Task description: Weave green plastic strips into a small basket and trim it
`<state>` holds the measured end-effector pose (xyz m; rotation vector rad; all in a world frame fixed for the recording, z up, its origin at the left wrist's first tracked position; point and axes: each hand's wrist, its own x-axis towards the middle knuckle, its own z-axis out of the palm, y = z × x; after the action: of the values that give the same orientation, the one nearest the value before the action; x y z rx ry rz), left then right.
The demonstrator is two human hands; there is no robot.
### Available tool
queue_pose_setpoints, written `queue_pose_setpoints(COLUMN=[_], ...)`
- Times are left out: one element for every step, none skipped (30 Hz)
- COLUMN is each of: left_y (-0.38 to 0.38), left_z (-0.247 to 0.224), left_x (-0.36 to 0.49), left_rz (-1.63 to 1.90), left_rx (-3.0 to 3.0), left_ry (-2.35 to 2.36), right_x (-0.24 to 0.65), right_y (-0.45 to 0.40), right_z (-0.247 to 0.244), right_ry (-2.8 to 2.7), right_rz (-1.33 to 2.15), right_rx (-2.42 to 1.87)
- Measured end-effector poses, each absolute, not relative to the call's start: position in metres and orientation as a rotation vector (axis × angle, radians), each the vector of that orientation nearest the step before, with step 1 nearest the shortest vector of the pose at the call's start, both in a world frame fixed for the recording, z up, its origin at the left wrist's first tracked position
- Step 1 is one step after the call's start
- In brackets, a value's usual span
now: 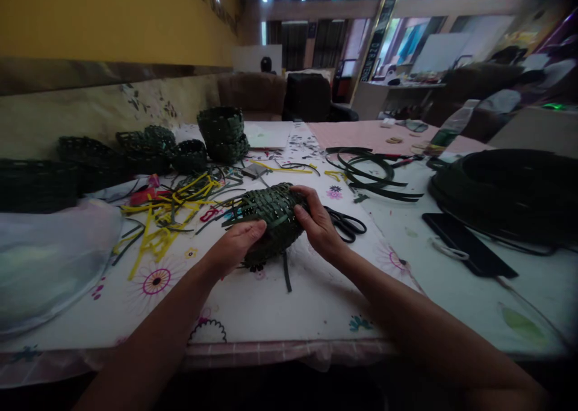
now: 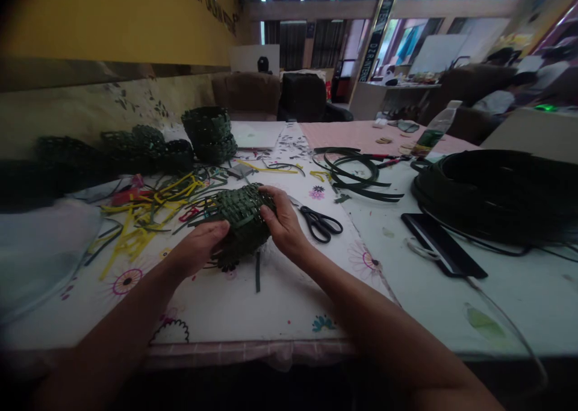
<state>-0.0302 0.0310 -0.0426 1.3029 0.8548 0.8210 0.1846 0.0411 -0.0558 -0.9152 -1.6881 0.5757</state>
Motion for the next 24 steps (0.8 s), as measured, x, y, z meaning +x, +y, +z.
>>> queue_pose_setpoints(left_y=[0.032, 0.032, 0.032, 0.032, 0.031, 0.029, 0.027, 0.026, 0.024, 0.023, 0.022, 0.022, 0.021, 0.022, 0.022, 0.022, 0.023, 0.023, 0.024, 0.024, 0.024, 0.024, 0.024, 0.024], left_z=[-0.043, -0.042, -0.041, -0.040, -0.038, -0.037, -0.035, -0.034, -0.033, -0.033, -0.034, -0.035, -0.036, -0.037, -0.038, -0.039, -0.039, -0.038, -0.037, -0.036, -0.035, -0.035, -0.034, -0.034], left_x=[-0.031, -0.032, -0.032, -0.032, -0.031, -0.030, -0.029, -0.028, -0.027, -0.026, -0.026, -0.025, -0.025, -0.025, -0.025, -0.025, -0.024, -0.024, -0.024, -0.024, -0.024, -0.024, -0.024, -0.024], left_rz=[0.787, 0.765, 0.752, 0.742, 0.732, 0.725, 0.718, 0.710, 0.705, 0.701, 0.703, 0.712, 0.728, 0.745, 0.759, 0.767, 0.771, 0.766, 0.757, 0.754, 0.760, 0.770, 0.786, 0.803], left_rx=[1.354, 1.408, 1.455, 1.490, 1.507, 1.507, 1.499, 1.493, 1.493, 1.500, 1.515, 1.534, 1.551, 1.565, 1.576, 1.583, 1.589, 1.588, 1.582, 1.575, 1.568, 1.561, 1.554, 1.544], left_ry=[0.875, 0.906, 0.939, 0.970, 0.998, 1.021, 1.038, 1.055, 1.075, 1.095, 1.117, 1.142, 1.170, 1.197, 1.216, 1.227, 1.224, 1.209, 1.191, 1.174, 1.156, 1.135, 1.111, 1.089], right_x=[0.185, 0.185, 0.185, 0.185, 0.185, 0.185, 0.185, 0.185, 0.185, 0.184, 0.184, 0.183, 0.183, 0.183, 0.183, 0.183, 0.183, 0.183, 0.183, 0.183, 0.183, 0.183, 0.182, 0.182], right_y=[0.042, 0.042, 0.042, 0.042, 0.041, 0.041, 0.040, 0.039, 0.038, 0.037, 0.037, 0.036, 0.036, 0.036, 0.036, 0.037, 0.037, 0.038, 0.038, 0.037, 0.037, 0.036, 0.035, 0.034], right_z=[-0.056, -0.056, -0.056, -0.056, -0.056, -0.055, -0.055, -0.055, -0.054, -0.054, -0.055, -0.055, -0.055, -0.055, -0.055, -0.055, -0.054, -0.054, -0.053, -0.053, -0.052, -0.052, -0.052, -0.052], right_ry=[-1.685, -1.681, -1.679, -1.678, -1.681, -1.687, -1.697, -1.707, -1.718, -1.727, -1.735, -1.743, -1.748, -1.750, -1.745, -1.733, -1.712, -1.685, -1.657, -1.634, -1.619, -1.611, -1.611, -1.614], right_rz=[0.586, 0.599, 0.614, 0.633, 0.648, 0.658, 0.664, 0.665, 0.661, 0.652, 0.638, 0.621, 0.608, 0.602, 0.608, 0.628, 0.657, 0.691, 0.722, 0.749, 0.773, 0.789, 0.800, 0.802], right_rx=[-0.913, -0.911, -0.909, -0.907, -0.905, -0.904, -0.904, -0.904, -0.904, -0.903, -0.899, -0.895, -0.891, -0.890, -0.893, -0.899, -0.901, -0.901, -0.896, -0.886, -0.873, -0.857, -0.843, -0.832])
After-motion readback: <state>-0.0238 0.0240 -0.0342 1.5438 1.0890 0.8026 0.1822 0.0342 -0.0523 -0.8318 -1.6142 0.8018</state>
